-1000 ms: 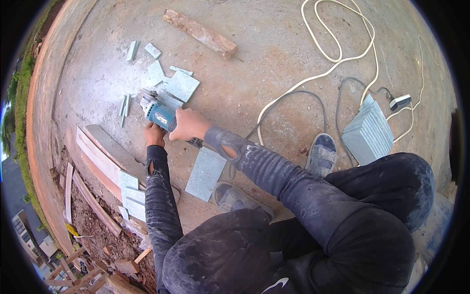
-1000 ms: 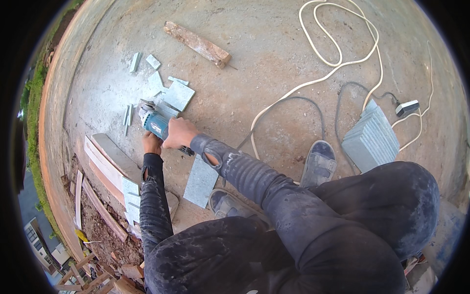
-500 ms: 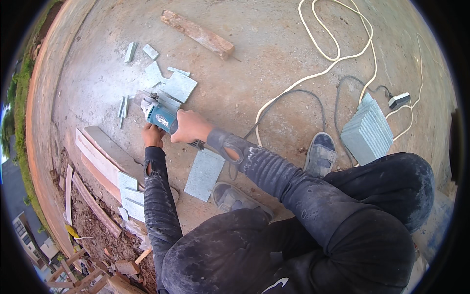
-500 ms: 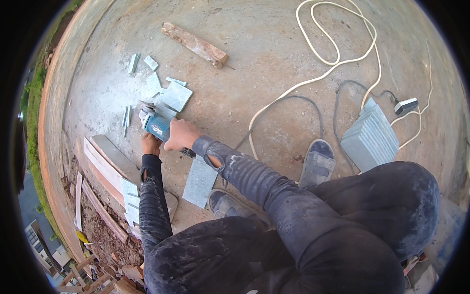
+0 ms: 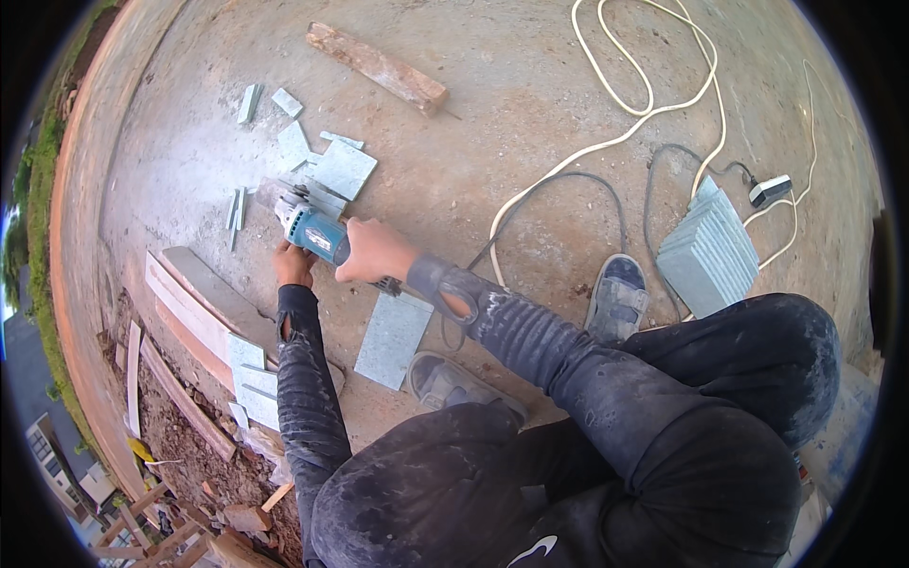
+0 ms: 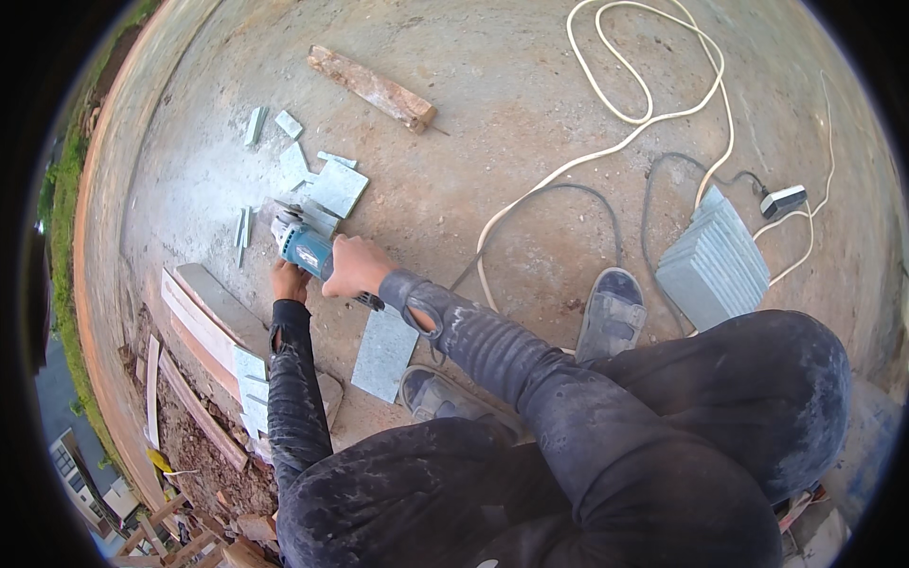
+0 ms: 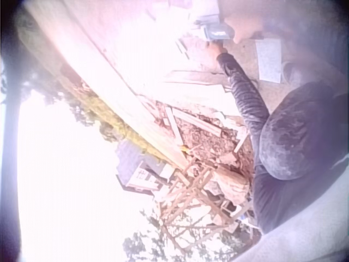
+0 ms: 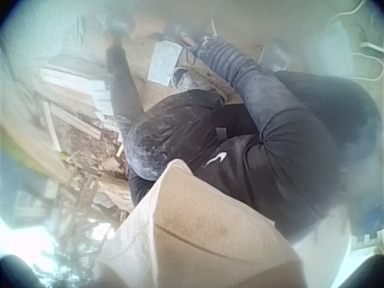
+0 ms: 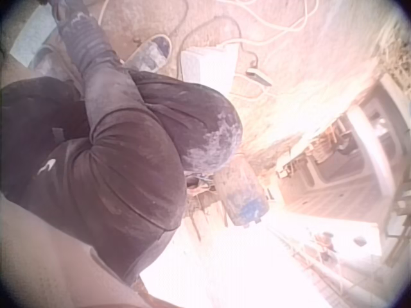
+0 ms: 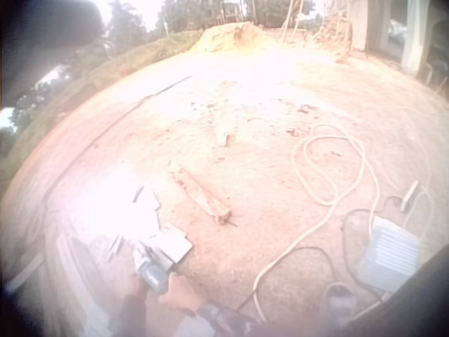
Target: The person cuts several stone tiles using a power grinder while kneeling on a concrete surface.
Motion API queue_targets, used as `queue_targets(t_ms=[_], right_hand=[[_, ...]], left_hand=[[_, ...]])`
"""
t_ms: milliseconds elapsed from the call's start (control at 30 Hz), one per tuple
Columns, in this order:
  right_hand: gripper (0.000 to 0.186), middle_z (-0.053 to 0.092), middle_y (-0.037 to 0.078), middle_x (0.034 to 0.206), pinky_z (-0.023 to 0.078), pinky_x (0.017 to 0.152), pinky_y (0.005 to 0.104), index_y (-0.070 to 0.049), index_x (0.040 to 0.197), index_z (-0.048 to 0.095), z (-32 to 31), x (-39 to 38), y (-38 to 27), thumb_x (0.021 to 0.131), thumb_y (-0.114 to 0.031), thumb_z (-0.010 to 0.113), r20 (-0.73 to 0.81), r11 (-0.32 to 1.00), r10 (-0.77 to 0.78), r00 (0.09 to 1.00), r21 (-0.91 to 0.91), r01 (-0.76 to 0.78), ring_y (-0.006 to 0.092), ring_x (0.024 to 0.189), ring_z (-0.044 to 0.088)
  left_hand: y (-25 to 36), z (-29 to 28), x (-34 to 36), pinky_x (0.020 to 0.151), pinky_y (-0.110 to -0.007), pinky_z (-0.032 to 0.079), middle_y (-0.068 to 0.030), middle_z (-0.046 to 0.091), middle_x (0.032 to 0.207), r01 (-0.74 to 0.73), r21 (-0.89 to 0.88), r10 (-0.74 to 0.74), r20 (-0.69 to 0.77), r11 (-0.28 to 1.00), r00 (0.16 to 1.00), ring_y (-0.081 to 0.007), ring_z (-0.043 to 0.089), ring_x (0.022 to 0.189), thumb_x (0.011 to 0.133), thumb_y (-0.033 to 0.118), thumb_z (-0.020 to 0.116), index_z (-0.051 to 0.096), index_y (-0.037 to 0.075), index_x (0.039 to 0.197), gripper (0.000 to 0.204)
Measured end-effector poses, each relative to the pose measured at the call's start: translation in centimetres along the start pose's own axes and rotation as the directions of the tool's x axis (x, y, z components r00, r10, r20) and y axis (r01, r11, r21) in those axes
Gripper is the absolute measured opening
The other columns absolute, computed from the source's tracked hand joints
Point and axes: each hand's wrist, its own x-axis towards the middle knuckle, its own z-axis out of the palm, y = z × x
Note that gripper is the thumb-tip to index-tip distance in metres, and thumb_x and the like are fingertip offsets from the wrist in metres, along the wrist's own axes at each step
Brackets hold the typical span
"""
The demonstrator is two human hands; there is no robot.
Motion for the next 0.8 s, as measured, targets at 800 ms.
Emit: queue_targets(t_ms=[800], right_hand=[[0.066, 0.065, 0.03, 0.1, 0.053, 0.081, 0.0445, 0.009, 0.106, 0.054, -0.5, -2.1, 1.6, 0.062, -0.034, 0.078, 0.01, 1.0, -0.004, 1.0, 0.005, 0.004, 0.0429, 0.095, 0.065]], left_hand=[[0.6, 0.2, -0.3, 0.065, -0.032, 0.058, -0.0066, 0.069, 0.104, 0.002, 0.102, -0.008, 0.053, 0.995, 0.999, -0.017, 0.069, 0.083, 0.096, 0.005, 0.049, 0.057, 0.006, 0.131, 0.036]])
